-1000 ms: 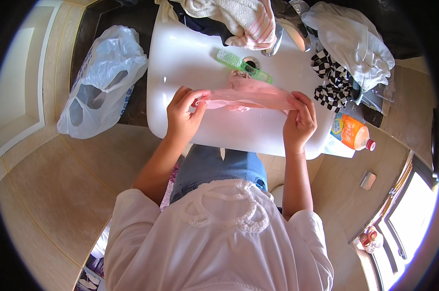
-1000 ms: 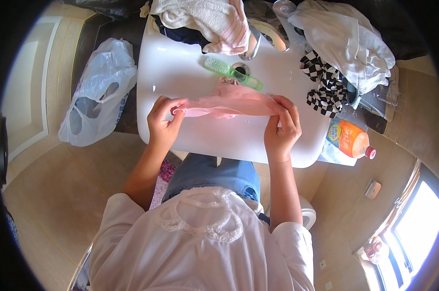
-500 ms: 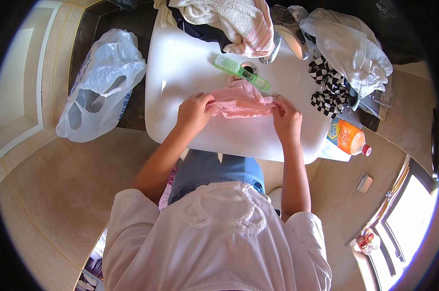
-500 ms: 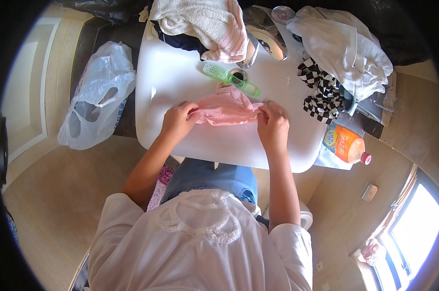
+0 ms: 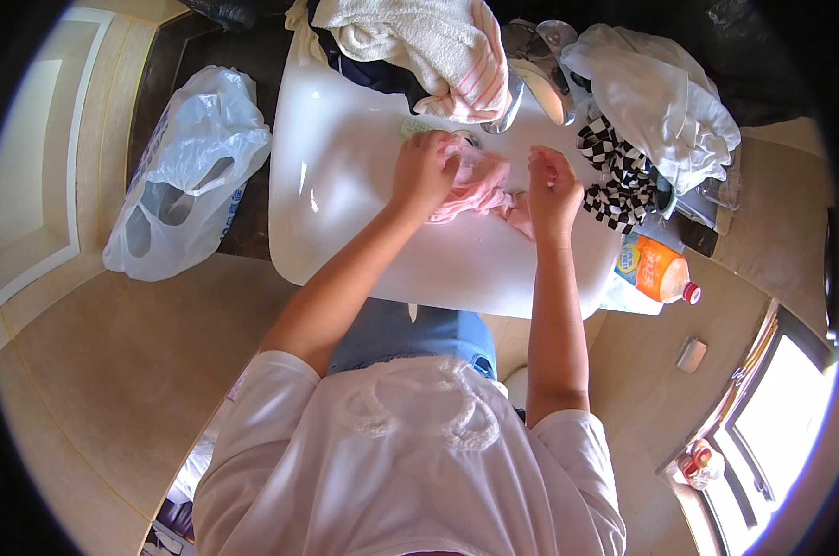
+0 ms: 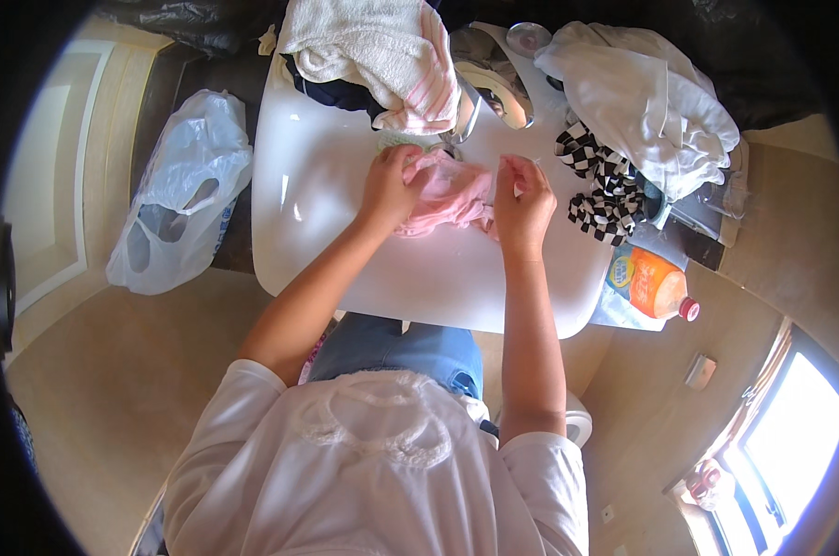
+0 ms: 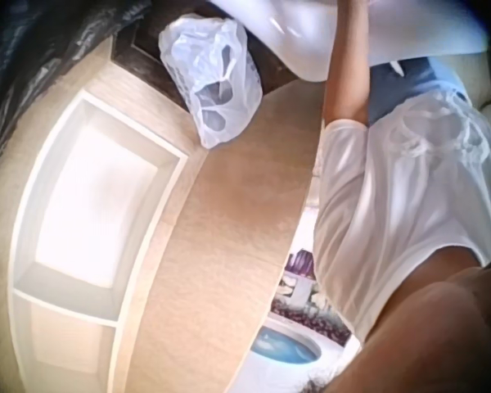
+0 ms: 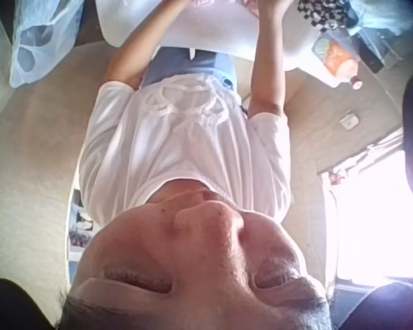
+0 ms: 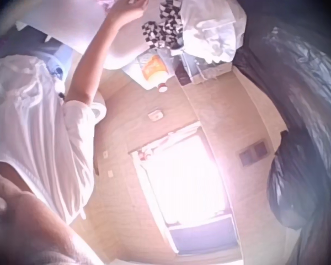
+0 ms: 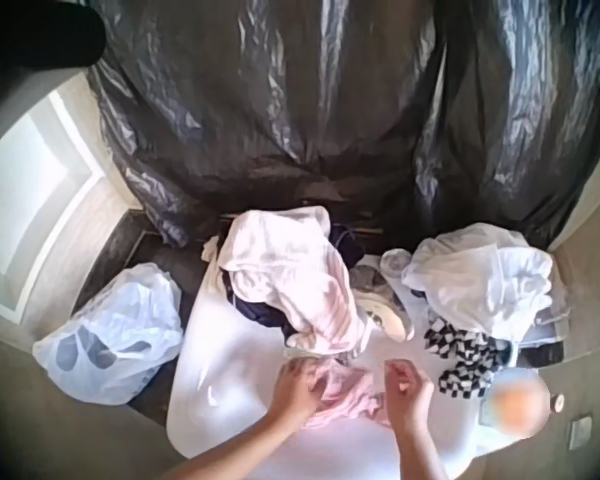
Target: The person hand-washes several garments in a bathroom sink using a green brush. They scrub a dark garment, then a light-colored towel, and finally a pink cloth, rinsing each item under running water.
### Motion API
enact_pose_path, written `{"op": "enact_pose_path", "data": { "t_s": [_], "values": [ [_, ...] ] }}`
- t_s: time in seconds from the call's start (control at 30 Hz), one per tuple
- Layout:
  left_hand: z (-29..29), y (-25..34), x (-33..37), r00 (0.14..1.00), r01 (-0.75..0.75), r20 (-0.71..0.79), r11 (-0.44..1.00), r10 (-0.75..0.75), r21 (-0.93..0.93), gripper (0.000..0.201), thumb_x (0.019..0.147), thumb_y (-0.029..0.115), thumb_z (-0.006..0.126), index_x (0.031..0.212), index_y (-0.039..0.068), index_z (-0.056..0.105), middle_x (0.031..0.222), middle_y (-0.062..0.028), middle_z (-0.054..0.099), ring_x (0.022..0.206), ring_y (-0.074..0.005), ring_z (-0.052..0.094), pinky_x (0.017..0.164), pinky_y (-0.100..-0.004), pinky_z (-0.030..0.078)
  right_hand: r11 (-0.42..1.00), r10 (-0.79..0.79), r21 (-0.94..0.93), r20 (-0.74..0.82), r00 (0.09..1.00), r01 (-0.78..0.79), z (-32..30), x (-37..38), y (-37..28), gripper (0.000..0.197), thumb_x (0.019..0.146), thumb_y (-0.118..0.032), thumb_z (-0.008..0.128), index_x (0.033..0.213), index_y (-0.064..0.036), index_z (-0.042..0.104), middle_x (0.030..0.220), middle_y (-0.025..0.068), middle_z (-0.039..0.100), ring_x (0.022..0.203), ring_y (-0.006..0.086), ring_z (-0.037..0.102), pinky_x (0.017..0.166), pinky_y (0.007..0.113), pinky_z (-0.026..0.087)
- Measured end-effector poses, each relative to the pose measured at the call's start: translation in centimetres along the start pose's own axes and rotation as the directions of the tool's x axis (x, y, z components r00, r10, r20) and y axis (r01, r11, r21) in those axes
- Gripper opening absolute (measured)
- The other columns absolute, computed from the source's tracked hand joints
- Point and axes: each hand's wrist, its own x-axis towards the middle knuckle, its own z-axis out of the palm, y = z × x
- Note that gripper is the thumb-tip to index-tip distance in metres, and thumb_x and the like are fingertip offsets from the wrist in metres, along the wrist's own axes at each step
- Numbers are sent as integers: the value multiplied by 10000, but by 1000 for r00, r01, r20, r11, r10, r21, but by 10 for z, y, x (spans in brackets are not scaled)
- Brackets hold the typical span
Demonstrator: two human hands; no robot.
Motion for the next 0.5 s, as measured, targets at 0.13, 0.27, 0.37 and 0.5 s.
{"op": "enact_pose_path", "data": {
  "t_s": [0.13, 0.27, 0.37, 0.5],
  "values": [
    [-4, 19, -3, 983, -159, -96, 986, 154, -48, 226, 844, 134, 707, 1040, 45, 640, 972, -119, 668, 898, -303, 646, 794, -394, 505, 964, 39, 266, -85, 996, -15, 0, 12, -25, 163, 920, -108, 645, 1008, 23, 689, 818, 74, 692, 742, 112, 634, 692, 262, 514],
    [-14, 36, 4, 991, -30, -128, 905, -27, -425, 196, 920, 161, 669, 1021, -2, 627, 941, -120, 657, 840, -244, 633, 754, -338, 500, 898, 63, 439, -95, 993, -15, -2, 20, -47, 222, 956, -150, 644, 1050, 50, 669, 874, 55, 700, 771, 109, 623, 748, 238, 497],
    [-24, 53, 14, 988, 44, -100, 825, -120, -564, 276, 965, 259, 636, 953, -15, 609, 784, -56, 587, 678, -117, 537, 644, -272, 485, 848, 101, 527, -67, 993, -51, -4, 21, -60, 250, 957, -188, 650, 1034, 48, 677, 858, 58, 698, 772, 117, 621, 763, 255, 494],
    [-28, 53, 26, 944, 267, 39, 689, -328, -673, 415, 980, 379, 600, 837, -11, 587, 603, 9, 405, 573, -64, 337, 493, -262, 339, 806, 149, 585, -60, 987, -86, -5, 26, -65, 284, 961, -215, 652, 998, 66, 678, 807, 56, 675, 741, 103, 596, 700, 238, 475]
  ]
}}
